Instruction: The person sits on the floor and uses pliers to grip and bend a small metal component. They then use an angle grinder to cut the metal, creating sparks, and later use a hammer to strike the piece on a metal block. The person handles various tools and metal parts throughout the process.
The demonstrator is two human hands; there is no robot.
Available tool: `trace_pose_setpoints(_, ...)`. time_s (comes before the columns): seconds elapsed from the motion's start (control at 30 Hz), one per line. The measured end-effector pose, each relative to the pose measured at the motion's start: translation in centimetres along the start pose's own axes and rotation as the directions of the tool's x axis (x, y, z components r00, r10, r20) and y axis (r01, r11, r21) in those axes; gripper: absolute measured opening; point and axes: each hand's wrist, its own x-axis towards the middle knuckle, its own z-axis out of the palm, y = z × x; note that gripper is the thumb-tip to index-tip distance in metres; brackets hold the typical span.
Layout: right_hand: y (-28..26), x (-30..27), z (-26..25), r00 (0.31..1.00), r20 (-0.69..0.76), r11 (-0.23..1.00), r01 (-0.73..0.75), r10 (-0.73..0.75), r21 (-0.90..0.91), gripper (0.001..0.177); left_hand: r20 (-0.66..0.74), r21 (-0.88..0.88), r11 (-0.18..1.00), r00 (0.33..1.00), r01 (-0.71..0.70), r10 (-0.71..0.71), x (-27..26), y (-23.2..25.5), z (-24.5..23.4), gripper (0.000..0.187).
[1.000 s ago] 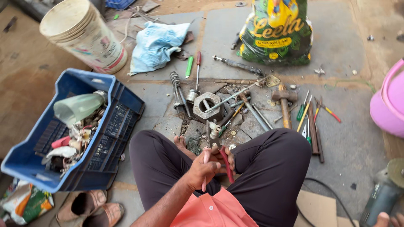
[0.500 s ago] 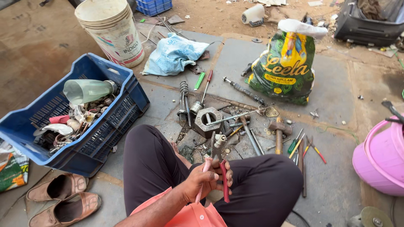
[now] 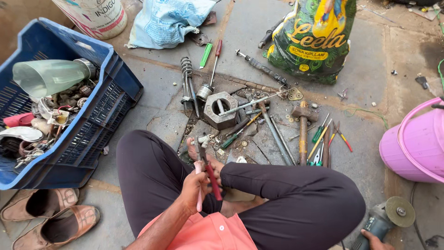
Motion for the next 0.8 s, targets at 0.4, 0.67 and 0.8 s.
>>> trace_pose_setpoints(0.4, 1.1, 5.3, -2.9, 0.967, -0.256, 0.991, -0.018, -0.016, -0.131, 0.023, -0.118, -0.004, 1.0, 0.993, 0.006, -0.007, 4.7, 3.1, -6.6, 0.036)
trace_pose_setpoints(0.67, 2.1, 5.4, -4.1, 0.911, -0.412, 0.962, -0.128, 0.018, -0.24, 0.035, -0.157, 0.053, 0.997, 0.986, -0.051, 0.059, 13.4, 2.9, -9.4, 0.023)
trace_pose_setpoints(0.8, 3.2, 6.4, -3.6, 0.892, -0.452, 0.93, -0.163, -0.004, -0.33, 0.044, -0.176, 0.01, 0.997, 0.981, 0.08, -0.077, 18.0, 3.5, -10.1, 0.019)
